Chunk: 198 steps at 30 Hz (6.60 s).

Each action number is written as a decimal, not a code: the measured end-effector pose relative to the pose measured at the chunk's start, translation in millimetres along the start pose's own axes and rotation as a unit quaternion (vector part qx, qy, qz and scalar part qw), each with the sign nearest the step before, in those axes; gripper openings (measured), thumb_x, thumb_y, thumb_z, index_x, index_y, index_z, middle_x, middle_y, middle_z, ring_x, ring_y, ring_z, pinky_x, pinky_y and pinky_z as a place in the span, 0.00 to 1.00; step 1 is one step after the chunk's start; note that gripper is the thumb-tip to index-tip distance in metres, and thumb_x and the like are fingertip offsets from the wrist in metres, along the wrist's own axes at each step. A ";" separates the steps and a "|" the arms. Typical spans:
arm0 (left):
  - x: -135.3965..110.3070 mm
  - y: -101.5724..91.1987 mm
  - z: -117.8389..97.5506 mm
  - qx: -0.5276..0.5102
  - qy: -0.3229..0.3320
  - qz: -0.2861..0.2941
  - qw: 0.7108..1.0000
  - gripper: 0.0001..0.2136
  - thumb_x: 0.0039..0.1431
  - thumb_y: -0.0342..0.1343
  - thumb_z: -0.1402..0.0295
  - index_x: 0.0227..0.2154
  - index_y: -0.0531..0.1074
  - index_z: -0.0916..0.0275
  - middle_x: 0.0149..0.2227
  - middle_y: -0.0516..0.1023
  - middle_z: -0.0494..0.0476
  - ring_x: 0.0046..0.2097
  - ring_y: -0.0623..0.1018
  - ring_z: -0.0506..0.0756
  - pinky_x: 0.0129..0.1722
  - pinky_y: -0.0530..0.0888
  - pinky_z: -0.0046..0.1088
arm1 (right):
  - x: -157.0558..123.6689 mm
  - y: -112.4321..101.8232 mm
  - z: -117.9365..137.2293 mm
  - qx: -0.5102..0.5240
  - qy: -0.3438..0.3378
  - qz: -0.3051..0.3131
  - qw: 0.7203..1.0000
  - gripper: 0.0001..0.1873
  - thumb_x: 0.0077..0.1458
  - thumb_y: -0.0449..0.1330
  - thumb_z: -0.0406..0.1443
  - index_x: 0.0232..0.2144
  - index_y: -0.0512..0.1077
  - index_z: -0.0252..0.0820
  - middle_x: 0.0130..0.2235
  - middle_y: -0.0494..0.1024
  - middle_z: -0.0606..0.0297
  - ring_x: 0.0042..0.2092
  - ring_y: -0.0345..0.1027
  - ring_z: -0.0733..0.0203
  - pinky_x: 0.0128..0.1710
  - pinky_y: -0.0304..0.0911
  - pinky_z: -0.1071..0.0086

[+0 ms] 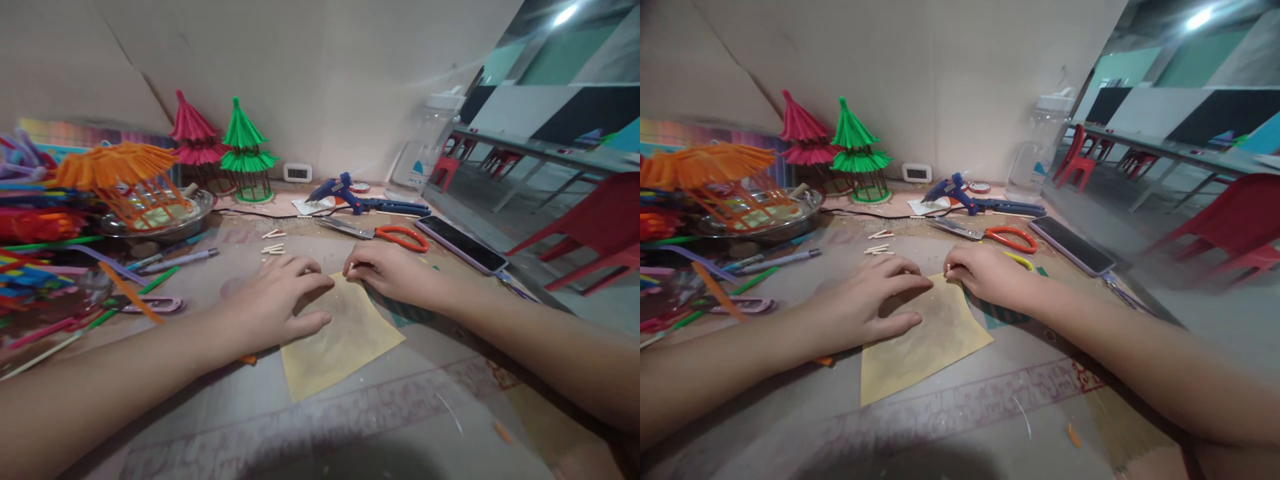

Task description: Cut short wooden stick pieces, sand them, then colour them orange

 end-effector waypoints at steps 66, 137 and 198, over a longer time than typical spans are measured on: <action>-1.3 2.4 -1.3 0.027 0.032 -0.031 0.999 0.17 0.62 0.57 0.56 0.49 0.76 0.58 0.50 0.74 0.60 0.52 0.72 0.64 0.52 0.68 0.46 | -4.7 4.8 7.2 0.338 0.075 -0.043 0.937 0.04 0.58 0.61 0.35 0.36 0.74 0.41 0.33 0.80 0.65 0.35 0.75 0.62 0.37 0.69 0.67; -13.8 -32.4 -4.3 -0.091 0.078 -0.261 0.958 0.10 0.65 0.59 0.60 0.40 0.69 0.60 0.39 0.75 0.54 0.41 0.74 0.55 0.42 0.70 0.32 | -6.3 21.9 23.8 0.534 0.107 -0.002 0.839 0.15 0.58 0.67 0.41 0.39 0.66 0.43 0.25 0.78 0.70 0.27 0.73 0.66 0.28 0.68 0.73; -0.9 0.0 7.6 -0.013 -0.013 -0.057 0.998 0.16 0.55 0.52 0.66 0.46 0.72 0.62 0.46 0.72 0.61 0.51 0.70 0.64 0.52 0.68 0.48 | -13.7 4.1 38.6 0.509 0.049 0.092 0.854 0.18 0.65 0.57 0.49 0.31 0.68 0.41 0.24 0.71 0.71 0.23 0.63 0.68 0.23 0.57 0.74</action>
Point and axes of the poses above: each hand's wrist, its own x-axis towards the middle knuckle, its own y-axis out of the palm, z = x × y, the point moved 7 cm from there along x, towards the middle knuckle
